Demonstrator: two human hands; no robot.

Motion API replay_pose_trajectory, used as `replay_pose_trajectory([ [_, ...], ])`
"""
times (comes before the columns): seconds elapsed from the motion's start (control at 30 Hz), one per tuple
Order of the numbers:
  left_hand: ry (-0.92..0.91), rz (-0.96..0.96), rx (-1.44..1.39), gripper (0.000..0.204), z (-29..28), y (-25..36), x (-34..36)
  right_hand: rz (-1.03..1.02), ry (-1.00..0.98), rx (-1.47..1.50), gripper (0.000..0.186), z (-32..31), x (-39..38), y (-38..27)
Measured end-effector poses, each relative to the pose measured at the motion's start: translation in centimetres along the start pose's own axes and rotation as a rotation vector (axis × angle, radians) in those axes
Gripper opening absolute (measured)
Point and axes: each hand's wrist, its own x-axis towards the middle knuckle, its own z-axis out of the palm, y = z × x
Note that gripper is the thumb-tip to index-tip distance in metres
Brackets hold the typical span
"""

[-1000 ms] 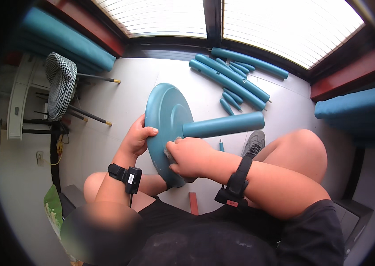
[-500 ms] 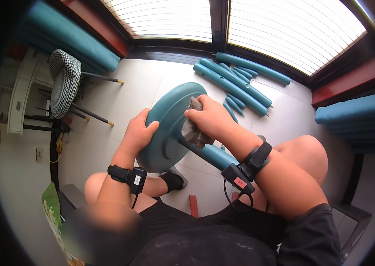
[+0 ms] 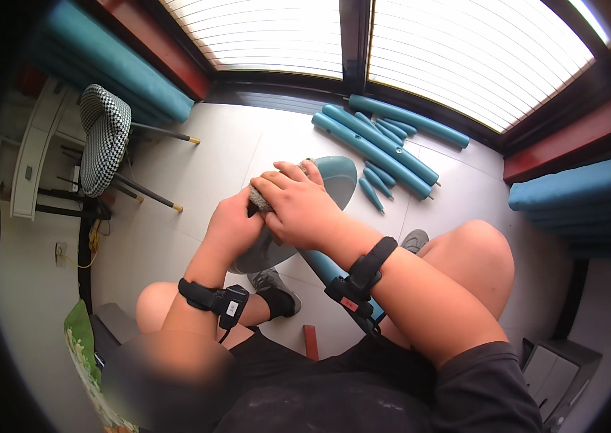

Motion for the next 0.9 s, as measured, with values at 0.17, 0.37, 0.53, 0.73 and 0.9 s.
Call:
replay_pose_trajectory([
  [0.17,0.097,0.043,0.042,0.029,0.4,-1.8,0.1,-0.037,-0.008,-0.02,0.069,0.2,0.4,1.3],
  [0.37,0.256,0.161,0.065,0.031,0.9,-3.2,0.3,-0.039,0.044,-0.027,0.065,0.8,1.3,1.8],
  [0.53,0.288,0.125,0.021,0.061,0.7,-5.0,-0.6,0.331,-0.044,0.034,0.054,-0.1,1.8,5.2],
  [0.73,0.304,0.017,-0.057,0.057,-0.8,-6.5,-0.8,0.357,-0.01,0.157,0.051,1.9,4.2,5.9],
  [0.9,0.35,-0.073,-0.009,0.059,-0.8,-7.6,-0.1,0.344,-0.026,0.194,0.049,3.8,6.5,6.1],
])
